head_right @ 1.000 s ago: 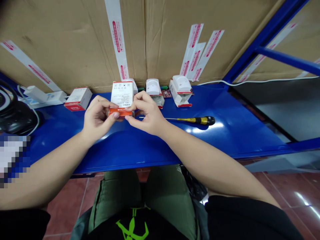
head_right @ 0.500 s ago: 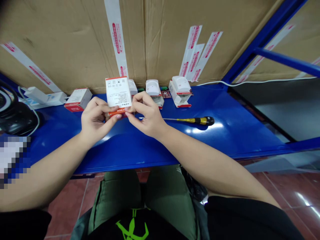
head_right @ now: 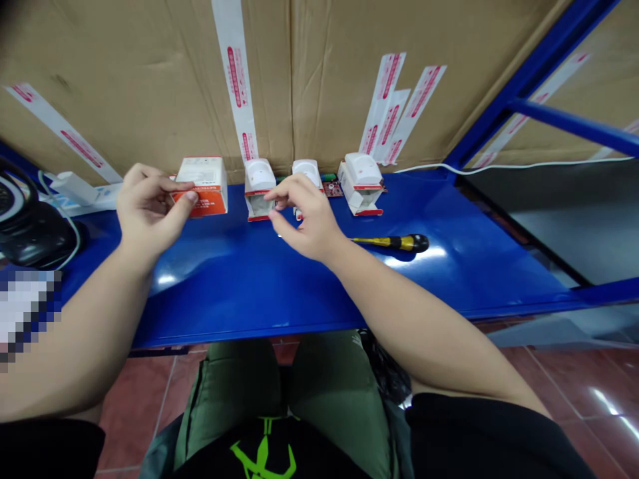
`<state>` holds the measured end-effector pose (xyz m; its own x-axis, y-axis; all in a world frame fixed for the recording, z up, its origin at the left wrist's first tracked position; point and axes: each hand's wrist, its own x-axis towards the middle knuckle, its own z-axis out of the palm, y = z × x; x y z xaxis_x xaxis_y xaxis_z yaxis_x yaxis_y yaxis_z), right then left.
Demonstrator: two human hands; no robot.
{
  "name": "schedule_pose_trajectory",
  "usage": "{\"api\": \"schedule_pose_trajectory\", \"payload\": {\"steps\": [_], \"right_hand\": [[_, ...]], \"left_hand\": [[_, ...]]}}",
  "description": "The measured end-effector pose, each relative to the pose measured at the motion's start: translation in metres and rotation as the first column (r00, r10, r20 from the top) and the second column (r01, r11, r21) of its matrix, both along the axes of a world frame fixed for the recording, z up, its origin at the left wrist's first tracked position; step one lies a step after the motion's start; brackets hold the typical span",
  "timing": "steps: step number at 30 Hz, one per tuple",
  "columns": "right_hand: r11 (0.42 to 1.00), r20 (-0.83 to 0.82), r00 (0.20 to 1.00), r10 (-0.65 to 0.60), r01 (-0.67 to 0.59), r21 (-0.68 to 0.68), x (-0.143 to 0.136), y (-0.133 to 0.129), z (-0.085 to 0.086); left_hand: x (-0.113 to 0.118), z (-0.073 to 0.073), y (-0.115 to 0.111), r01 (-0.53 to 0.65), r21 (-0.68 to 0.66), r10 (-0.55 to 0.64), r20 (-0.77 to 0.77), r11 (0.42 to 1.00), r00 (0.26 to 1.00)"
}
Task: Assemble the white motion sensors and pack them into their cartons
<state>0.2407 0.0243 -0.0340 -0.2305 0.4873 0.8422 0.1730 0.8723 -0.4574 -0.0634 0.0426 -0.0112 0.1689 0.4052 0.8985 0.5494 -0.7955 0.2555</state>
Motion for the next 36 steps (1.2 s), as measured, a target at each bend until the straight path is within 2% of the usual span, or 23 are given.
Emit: {"api": "schedule_pose_trajectory", "payload": {"steps": [4, 6, 9, 11, 19, 23, 27, 32, 36], "right_hand": [[0.977, 0.035, 0.977, -0.211, 0.21, 0.023, 0.023, 0.014, 0.011], [0.958, 0.057, 0.956, -0.287, 0.287, 0.0, 0.03, 0.019, 0.014], [0.944, 0.088, 0.942, -0.325, 0.329, -0.034, 0.034, 0.023, 0.014], [0.941, 0.107, 0.939, -0.327, 0.334, -0.056, 0.034, 0.025, 0.013], [0.903, 0.221, 0.905, -0.363, 0.4, -0.158, 0.032, 0.023, 0.013], [0.908, 0.214, 0.911, -0.352, 0.388, -0.159, 0.029, 0.023, 0.011], [0.898, 0.295, 0.899, -0.324, 0.391, -0.204, 0.023, 0.024, 0.014], [0.875, 0.488, 0.834, -0.258, 0.416, -0.249, -0.004, 0.035, 0.027], [0.799, 0.556, 0.775, -0.301, 0.523, -0.296, -0.039, 0.057, 0.03]], "left_hand": [[-0.027, -0.011, 0.028, -0.027, -0.178, 0.018, -0.056, 0.984, 0.998], [-0.031, -0.015, 0.032, -0.112, -0.294, 0.067, -0.159, 0.949, 0.985], [-0.027, -0.015, 0.028, -0.256, -0.428, 0.121, -0.317, 0.867, 0.941], [-0.024, -0.014, 0.025, -0.312, -0.47, 0.134, -0.374, 0.826, 0.918], [-0.019, -0.018, 0.029, -0.409, -0.455, 0.193, -0.45, 0.791, 0.872], [-0.021, -0.021, 0.037, -0.459, -0.46, 0.236, -0.462, 0.76, 0.855], [-0.021, -0.024, 0.04, -0.495, -0.437, 0.273, -0.478, 0.751, 0.835], [-0.02, -0.026, 0.037, -0.495, -0.417, 0.274, -0.485, 0.762, 0.831], [-0.02, -0.028, 0.034, -0.463, -0.362, 0.294, -0.433, 0.809, 0.852]]}}
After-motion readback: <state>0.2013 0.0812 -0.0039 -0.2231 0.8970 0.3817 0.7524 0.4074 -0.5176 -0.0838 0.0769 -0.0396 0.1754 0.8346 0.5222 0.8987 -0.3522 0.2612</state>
